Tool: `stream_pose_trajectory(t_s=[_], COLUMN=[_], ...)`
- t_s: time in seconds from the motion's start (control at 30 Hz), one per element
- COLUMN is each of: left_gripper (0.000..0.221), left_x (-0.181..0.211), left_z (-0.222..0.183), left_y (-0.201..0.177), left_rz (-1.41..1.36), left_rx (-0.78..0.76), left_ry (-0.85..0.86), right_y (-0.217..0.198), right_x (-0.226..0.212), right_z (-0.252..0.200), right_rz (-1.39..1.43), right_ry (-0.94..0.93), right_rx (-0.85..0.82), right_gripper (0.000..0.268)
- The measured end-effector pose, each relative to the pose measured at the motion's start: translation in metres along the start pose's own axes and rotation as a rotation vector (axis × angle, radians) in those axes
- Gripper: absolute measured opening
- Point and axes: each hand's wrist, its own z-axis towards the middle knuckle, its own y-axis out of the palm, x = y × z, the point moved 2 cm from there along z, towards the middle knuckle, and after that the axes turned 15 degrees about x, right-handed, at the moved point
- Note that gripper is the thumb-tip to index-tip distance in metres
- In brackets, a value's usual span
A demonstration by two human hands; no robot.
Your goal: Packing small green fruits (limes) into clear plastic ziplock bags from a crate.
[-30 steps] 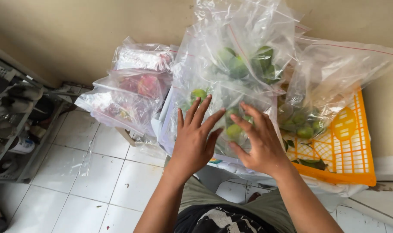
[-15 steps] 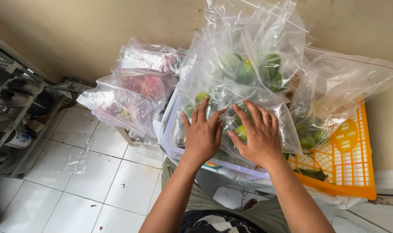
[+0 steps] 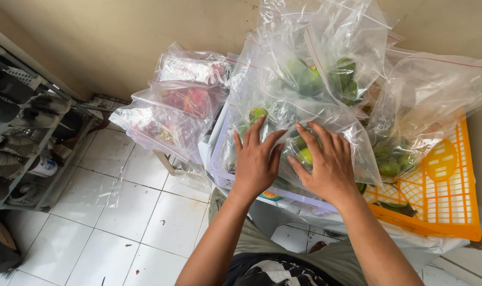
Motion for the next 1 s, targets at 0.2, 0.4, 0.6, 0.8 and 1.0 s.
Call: stream_pose_trajectory(t_s=[0.2,0.4,0.6,0.8,1.0], left_gripper=[0.024,0.020,0.018,0.016,0.016], left_x=[-0.002,-0.002,-0.002,-0.001,-0.003], left_z=[-0.004,-0.005,-0.004,-0.003,-0.003], left_y=[-0.003,-0.005,-0.004,-0.003,0.000], left_rz=[-0.084,-0.095,-0.088,-0.068,-0.061], left_rx=[0.111,0.146,0.161,0.170,0.183], left_ry=[-0.006,0.003,-0.009,-0.033,-0.020], right_y=[-0.013,-0.021,-0.013,0.001,0.000], right_x=[-0.018,-0.023,-0.021,-0.015,-0.013], right_z=[0.004,0.008,0.008,0.004,0.004], right_rz=[0.123,0.102,0.096,0.047,0.077], right_ry=[0.047,0.019,0.006,-0.021,-0.023], right_rx=[0.138,0.218,0.200,0.101,0.115], right_gripper=[0.073,0.060,0.054,0.060,0.059])
